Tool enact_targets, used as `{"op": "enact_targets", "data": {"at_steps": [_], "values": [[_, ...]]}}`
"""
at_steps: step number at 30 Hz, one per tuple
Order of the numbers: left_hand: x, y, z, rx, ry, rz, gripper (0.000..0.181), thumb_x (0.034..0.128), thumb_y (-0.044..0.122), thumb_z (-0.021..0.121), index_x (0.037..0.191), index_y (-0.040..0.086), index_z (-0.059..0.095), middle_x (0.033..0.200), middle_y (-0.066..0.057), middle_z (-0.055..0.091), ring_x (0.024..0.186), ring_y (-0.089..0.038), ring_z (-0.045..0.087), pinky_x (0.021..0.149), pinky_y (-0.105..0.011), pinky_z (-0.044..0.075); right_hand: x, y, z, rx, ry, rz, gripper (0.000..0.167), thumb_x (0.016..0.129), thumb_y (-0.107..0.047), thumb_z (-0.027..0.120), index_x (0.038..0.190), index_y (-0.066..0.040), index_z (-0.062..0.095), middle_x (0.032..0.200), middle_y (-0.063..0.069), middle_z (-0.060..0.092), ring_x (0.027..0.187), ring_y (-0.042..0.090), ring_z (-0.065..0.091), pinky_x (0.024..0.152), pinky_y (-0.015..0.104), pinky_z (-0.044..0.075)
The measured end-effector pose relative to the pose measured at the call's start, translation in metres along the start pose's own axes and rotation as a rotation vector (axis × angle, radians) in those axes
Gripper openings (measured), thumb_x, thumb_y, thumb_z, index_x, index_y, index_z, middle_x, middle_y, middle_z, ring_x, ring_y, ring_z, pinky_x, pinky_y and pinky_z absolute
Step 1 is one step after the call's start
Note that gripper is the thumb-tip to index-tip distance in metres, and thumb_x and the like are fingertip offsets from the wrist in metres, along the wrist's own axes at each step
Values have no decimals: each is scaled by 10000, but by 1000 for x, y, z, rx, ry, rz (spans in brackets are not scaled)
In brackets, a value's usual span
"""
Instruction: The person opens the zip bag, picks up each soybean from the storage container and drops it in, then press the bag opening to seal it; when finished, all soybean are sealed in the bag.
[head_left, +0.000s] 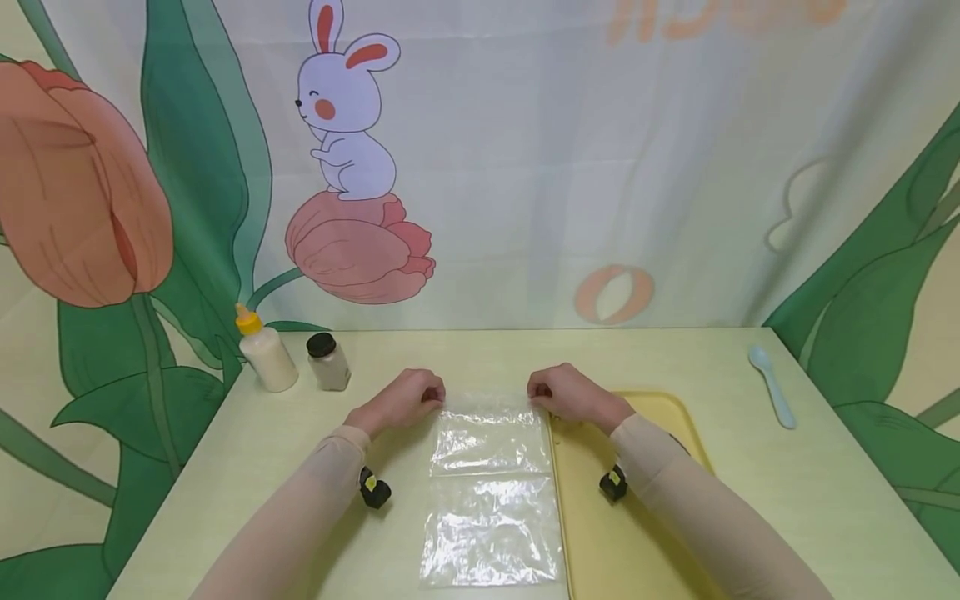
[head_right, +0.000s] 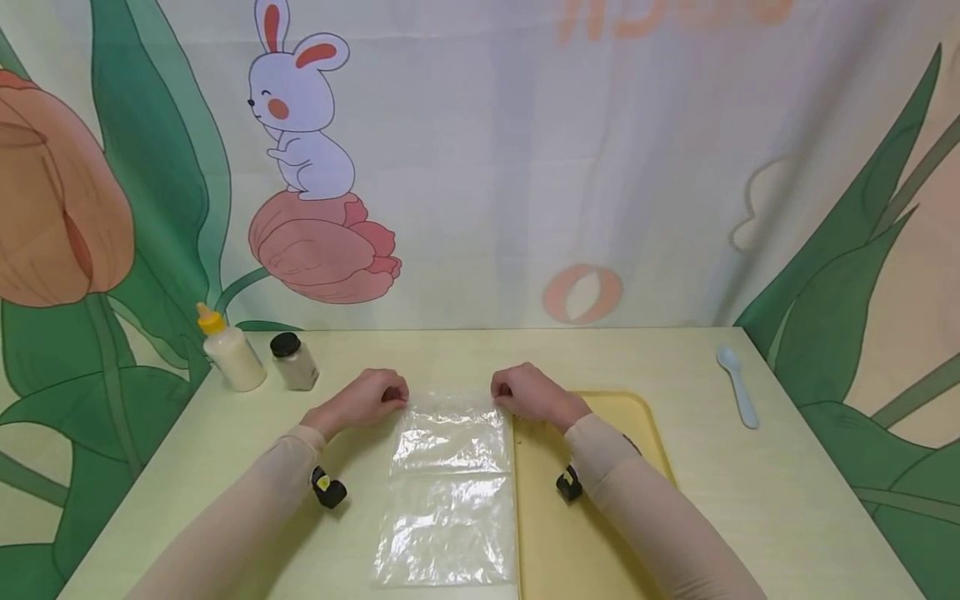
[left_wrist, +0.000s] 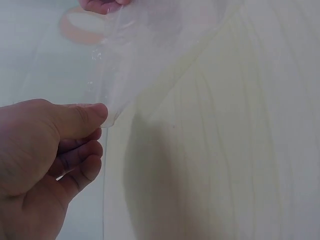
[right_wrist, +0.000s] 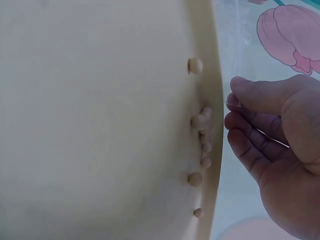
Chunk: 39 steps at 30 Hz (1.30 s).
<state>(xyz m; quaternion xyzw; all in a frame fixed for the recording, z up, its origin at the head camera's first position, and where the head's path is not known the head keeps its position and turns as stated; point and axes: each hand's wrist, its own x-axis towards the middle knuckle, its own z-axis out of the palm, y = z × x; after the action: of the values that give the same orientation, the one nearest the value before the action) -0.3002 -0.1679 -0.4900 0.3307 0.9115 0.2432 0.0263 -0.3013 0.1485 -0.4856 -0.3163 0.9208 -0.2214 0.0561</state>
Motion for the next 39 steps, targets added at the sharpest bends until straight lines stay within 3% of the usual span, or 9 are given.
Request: {"op": "enact_targets", "data": {"at_steps": [7,16,25,39], "values": [[-7,8,-4,-8,23,-6,46,873,66,706,850,97,679,779,27,603,713,-88,519,653,-221,473,-10,-7,-5,-18,38,-12,41,918,-146,666,881,-161,675,827,-68,654,726,61,557,678,234,489],[-14,15,-7,-22,71,-8,51,882,76,697,855,111,670,783,37,597,722,-87,526,663,-223,480,-19,-14,-13,-46,94,-68,51,908,-153,683,896,-103,689,817,-59,656,733,62,572,688,245,502],[-27,32,-15,-8,103,15,65,870,60,708,856,113,673,788,35,584,726,-87,524,656,-222,485,-33,-27,-17,-47,112,-70,15,894,-123,694,884,-134,695,798,-88,623,730,65,542,682,252,488],[-41,52,-24,26,150,68,75,868,79,717,841,125,665,768,59,555,695,-67,492,609,-200,454,-52,-39,-25,-99,182,-145,43,877,-134,716,879,-162,684,818,-89,622,760,65,553,698,247,505]]}}
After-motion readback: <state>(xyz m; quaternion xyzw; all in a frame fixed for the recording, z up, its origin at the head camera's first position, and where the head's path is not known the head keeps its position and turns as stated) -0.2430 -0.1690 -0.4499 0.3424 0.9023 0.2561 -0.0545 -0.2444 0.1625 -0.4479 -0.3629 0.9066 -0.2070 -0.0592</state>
